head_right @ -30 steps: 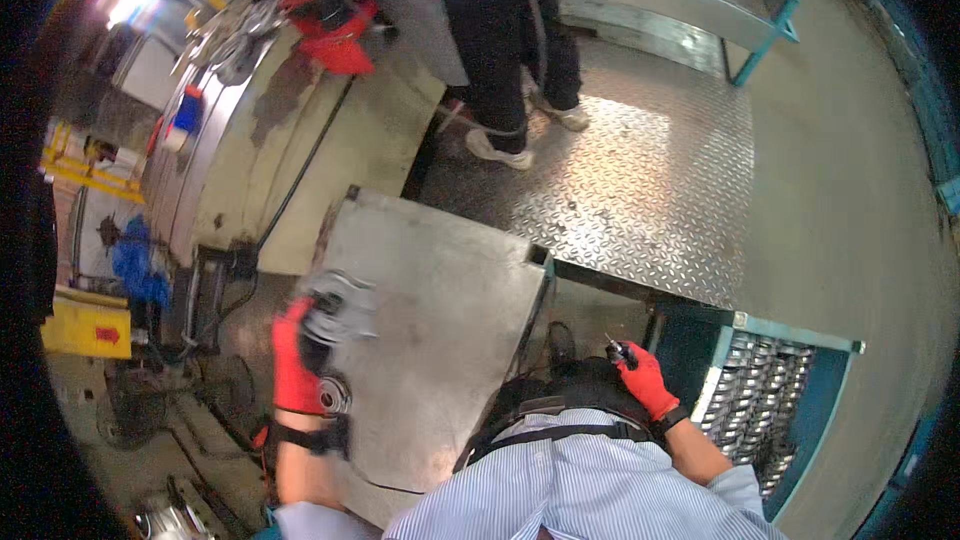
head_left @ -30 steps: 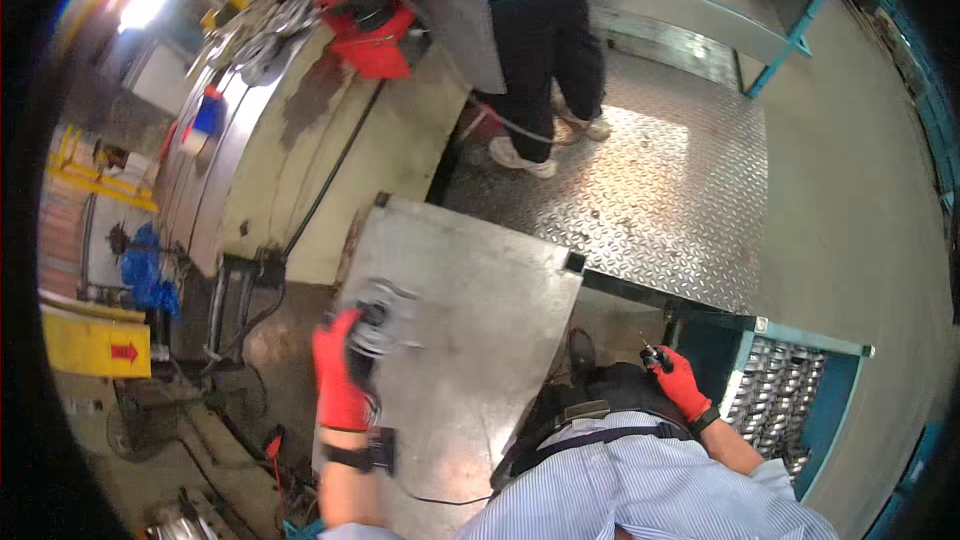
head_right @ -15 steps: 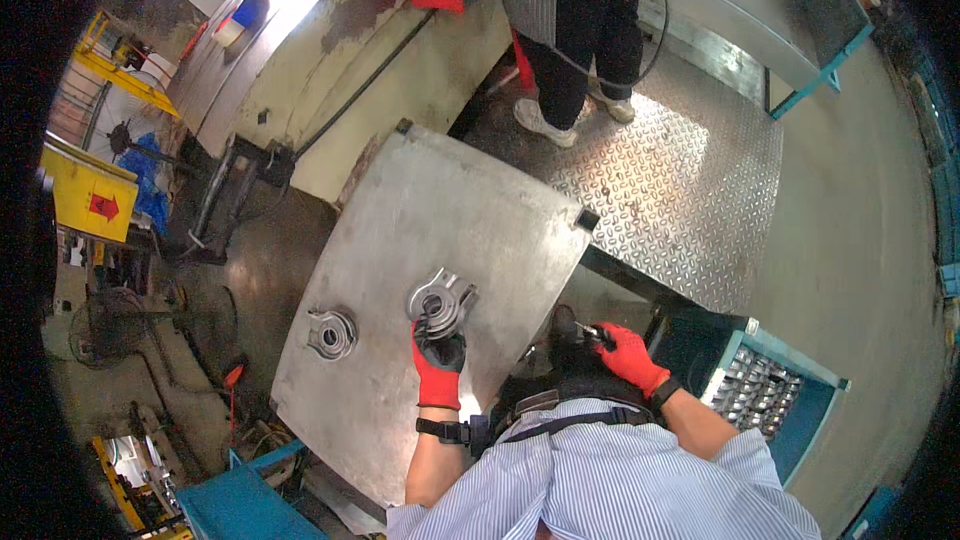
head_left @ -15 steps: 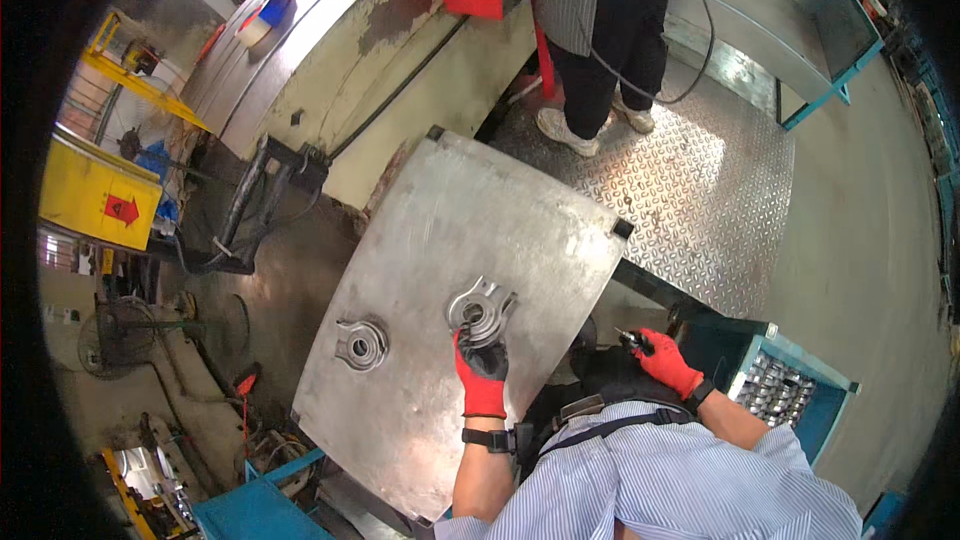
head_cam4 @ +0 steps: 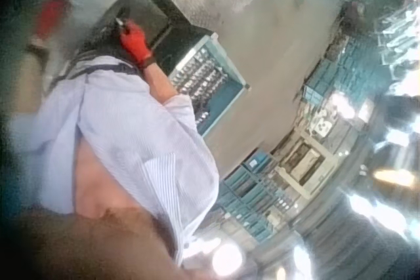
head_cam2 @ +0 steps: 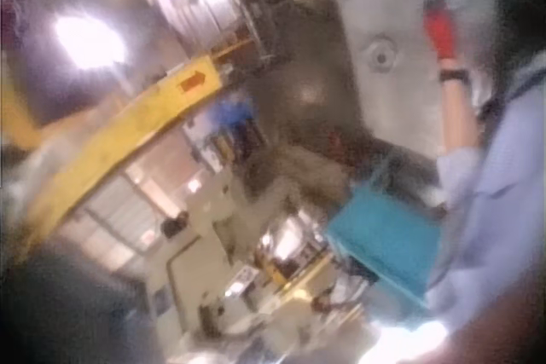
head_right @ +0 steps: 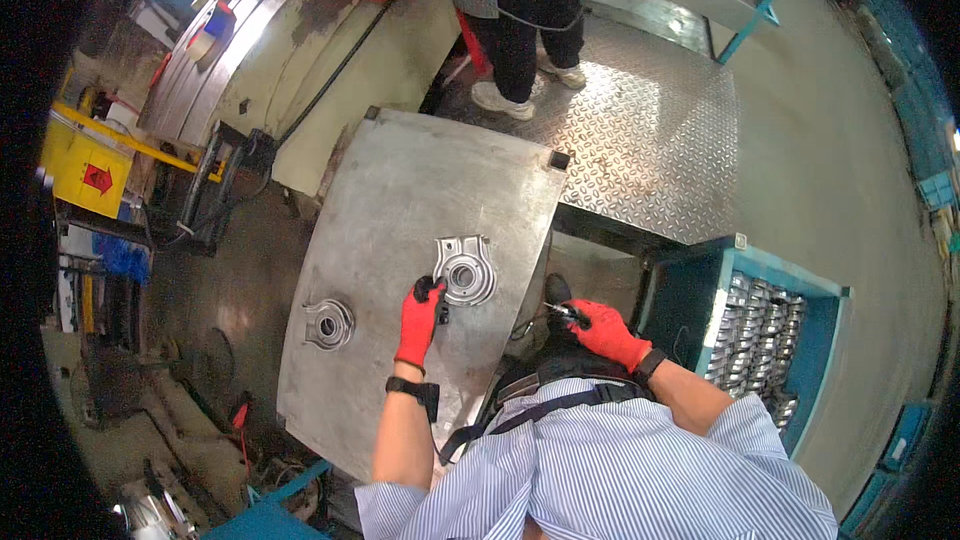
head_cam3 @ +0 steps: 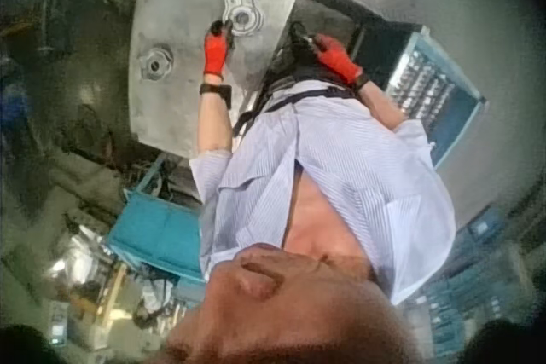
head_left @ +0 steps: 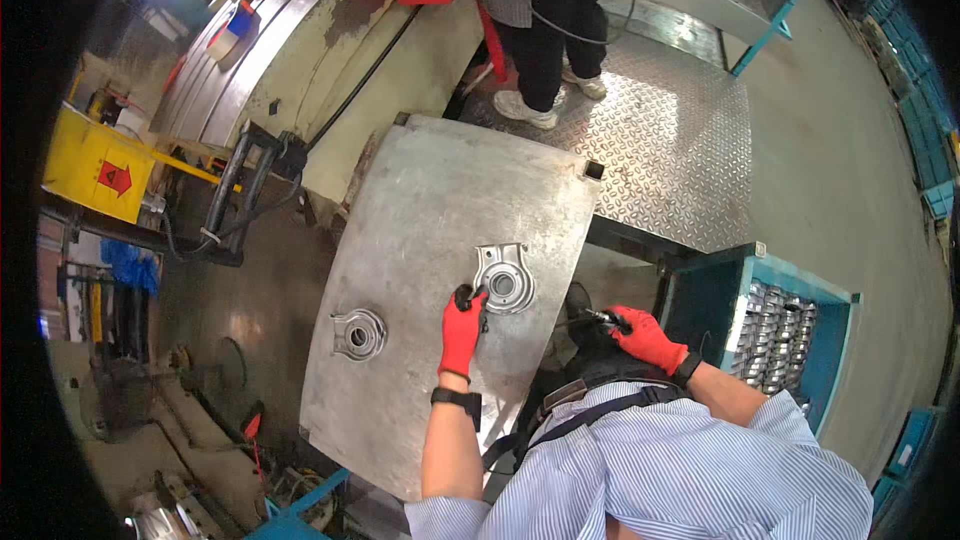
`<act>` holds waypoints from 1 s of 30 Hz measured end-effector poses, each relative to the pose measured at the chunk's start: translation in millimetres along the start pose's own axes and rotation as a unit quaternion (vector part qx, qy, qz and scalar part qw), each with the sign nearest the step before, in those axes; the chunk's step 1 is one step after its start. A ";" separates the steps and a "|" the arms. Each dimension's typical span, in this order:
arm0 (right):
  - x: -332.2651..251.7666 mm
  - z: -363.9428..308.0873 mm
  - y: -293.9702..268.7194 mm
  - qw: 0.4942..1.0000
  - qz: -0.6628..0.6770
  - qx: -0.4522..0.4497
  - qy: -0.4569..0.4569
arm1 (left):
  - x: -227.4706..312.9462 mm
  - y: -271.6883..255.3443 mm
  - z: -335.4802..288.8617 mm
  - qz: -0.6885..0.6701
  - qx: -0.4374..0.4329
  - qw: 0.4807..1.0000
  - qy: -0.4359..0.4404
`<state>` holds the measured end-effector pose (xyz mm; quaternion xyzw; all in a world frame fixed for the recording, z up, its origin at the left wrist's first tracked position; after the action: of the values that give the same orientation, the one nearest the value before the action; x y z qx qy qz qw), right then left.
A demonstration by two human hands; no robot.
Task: Using an air screwdriver to assemble metal components on a workbench in an industrial setting.
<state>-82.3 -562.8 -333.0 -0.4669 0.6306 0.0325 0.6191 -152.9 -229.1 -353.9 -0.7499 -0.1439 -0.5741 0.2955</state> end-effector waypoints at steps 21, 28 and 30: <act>-53.8 -74.6 86.6 0.998 0.044 -0.042 -0.007 | -51.8 -21.3 -168.2 -0.346 -0.062 0.902 -0.251; -31.0 -70.5 133.2 0.995 0.010 -0.101 -0.001 | -46.7 3.5 -195.7 -0.363 -0.084 0.872 -0.318; -27.5 -68.5 134.5 0.995 0.015 -0.094 -0.021 | -40.5 9.8 -192.6 -0.351 -0.082 0.879 -0.313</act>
<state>-223.9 -514.6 -367.0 -0.5129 0.6184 0.1103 0.5850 -309.0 -349.0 -362.9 -0.8120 -0.4355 -0.3856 -0.0482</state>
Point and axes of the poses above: each hand's wrist, its own z-axis towards the middle knuckle, its own y-axis out of the palm, x = y × z, the point moved 9 cm from there along z, towards the middle knuckle, and after that the axes turned 1 degree about z, right-handed, at the moved point
